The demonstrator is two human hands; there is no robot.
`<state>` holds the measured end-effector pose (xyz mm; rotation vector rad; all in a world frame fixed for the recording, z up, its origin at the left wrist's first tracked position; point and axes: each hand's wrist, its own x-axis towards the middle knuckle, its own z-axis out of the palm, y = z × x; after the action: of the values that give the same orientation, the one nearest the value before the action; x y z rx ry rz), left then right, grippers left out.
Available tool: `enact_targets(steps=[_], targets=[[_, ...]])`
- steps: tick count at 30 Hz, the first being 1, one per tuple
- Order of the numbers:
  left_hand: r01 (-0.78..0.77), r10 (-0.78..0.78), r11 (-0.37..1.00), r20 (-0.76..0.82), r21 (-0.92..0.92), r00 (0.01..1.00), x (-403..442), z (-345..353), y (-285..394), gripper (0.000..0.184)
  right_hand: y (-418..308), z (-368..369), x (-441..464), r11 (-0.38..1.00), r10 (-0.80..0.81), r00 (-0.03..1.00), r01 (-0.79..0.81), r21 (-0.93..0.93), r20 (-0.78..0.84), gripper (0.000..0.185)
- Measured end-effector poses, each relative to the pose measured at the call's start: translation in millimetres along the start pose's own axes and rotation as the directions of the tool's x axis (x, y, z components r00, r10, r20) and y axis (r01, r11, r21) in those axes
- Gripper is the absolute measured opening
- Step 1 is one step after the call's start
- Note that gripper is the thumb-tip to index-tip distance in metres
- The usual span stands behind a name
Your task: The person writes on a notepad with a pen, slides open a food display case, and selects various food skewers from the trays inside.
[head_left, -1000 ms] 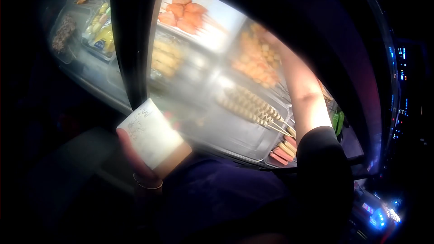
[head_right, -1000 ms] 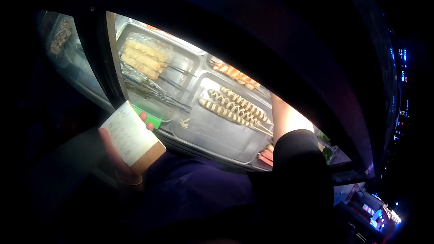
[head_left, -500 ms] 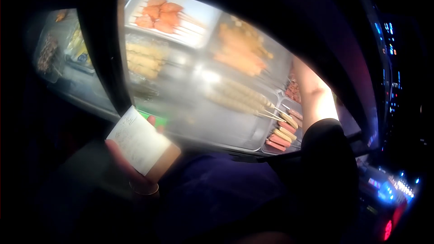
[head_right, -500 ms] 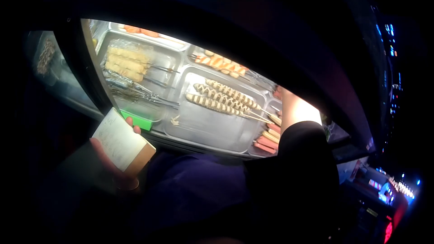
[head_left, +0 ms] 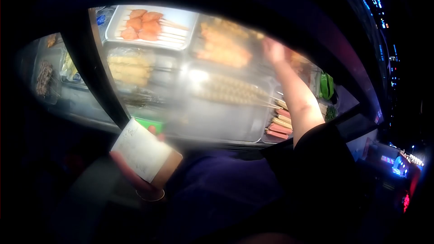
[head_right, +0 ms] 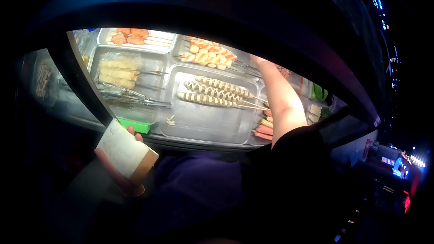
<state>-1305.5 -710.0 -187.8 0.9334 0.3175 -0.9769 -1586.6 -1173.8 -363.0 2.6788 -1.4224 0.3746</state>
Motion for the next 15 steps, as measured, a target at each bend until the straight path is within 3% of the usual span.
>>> enact_targets(steps=[1,8,12,15], targets=[[0.006,-0.005,1.0,-0.024,0.008,1.0,-3,-1,2,0.083,-1,10,-4,0.999,0.026,0.998,-0.024,0.032,-0.064,0.024],[-0.024,0.022,1.0,-0.19,-0.011,0.981,-6,12,-4,0.082,-29,52,34,0.969,0.144,0.983,-0.163,0.188,0.111,0.023],[0.004,-0.013,0.998,-0.133,-0.066,0.991,-5,5,-7,0.083,-25,77,32,0.986,0.138,0.948,-0.16,0.056,0.286,0.025],[-0.001,-0.005,0.998,-0.097,-0.059,0.995,-3,1,-8,0.082,-7,88,33,0.972,0.151,0.916,-0.206,0.113,0.372,0.028]])
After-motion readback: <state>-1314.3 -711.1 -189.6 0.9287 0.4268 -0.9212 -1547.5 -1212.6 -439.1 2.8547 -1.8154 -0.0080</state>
